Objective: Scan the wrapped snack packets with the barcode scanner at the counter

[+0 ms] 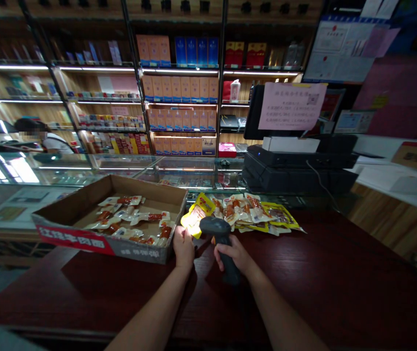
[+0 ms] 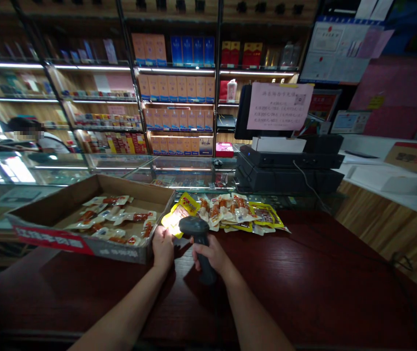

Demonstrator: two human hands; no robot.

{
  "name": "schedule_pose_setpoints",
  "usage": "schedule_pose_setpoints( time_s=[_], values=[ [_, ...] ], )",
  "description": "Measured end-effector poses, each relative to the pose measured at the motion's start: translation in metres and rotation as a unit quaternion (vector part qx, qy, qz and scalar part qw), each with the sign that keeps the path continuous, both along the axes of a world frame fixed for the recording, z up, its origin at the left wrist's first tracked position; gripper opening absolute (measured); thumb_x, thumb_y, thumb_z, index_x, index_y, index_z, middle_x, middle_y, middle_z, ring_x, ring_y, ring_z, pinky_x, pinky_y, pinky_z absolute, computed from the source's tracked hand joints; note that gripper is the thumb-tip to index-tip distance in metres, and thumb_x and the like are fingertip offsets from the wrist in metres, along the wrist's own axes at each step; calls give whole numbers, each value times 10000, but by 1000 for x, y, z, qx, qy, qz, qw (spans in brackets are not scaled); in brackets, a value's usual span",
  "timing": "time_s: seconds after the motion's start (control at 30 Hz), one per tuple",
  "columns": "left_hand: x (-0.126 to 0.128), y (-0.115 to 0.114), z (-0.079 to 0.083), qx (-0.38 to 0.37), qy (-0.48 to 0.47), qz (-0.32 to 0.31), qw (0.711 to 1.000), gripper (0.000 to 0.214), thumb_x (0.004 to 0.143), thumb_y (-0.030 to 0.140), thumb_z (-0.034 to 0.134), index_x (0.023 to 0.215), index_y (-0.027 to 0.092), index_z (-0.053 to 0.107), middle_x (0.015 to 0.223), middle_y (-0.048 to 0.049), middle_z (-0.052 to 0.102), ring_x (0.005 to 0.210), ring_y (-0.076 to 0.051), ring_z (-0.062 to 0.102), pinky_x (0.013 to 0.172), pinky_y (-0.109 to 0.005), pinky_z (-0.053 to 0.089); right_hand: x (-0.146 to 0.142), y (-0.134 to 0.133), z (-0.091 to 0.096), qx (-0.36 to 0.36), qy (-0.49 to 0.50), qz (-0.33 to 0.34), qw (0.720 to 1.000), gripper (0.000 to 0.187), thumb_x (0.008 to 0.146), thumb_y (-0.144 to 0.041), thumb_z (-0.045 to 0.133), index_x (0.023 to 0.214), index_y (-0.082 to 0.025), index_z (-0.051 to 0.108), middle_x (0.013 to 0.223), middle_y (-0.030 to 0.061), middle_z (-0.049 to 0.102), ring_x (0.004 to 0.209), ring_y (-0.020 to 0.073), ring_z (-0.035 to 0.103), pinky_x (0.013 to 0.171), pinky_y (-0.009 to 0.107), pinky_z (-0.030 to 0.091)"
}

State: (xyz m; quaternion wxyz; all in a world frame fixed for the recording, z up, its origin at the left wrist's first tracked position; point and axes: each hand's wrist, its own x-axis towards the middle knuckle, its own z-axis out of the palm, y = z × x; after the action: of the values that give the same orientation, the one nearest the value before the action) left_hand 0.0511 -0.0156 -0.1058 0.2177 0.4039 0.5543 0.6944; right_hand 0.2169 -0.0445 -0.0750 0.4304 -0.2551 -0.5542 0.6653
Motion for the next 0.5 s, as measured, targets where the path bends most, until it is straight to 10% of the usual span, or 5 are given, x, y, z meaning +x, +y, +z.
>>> schedule_pose_setpoints(
  time_s=[0.3, 0.5],
  values=[
    [4, 11, -14, 62, -177, -84, 979, 347, 671, 455, 679, 676, 176, 472, 551, 66, 468, 494, -71, 414, 474, -182, 336, 2, 5, -5, -13, 12, -19, 1000, 371, 691, -386, 674, 929, -135, 538, 523, -15, 613, 343, 119, 538, 324, 196, 414],
    [20, 15, 7, 11, -357, -120, 926, 234, 664, 256, 698, 652, 153, 488, 559, 41, 536, 499, -68, 500, 502, -178, 404, 24, 10, 10, -1, 64, -97, 993, 359, 695, -387, 676, 921, -137, 553, 526, -16, 611, 355, 113, 536, 339, 206, 441]
  ],
)
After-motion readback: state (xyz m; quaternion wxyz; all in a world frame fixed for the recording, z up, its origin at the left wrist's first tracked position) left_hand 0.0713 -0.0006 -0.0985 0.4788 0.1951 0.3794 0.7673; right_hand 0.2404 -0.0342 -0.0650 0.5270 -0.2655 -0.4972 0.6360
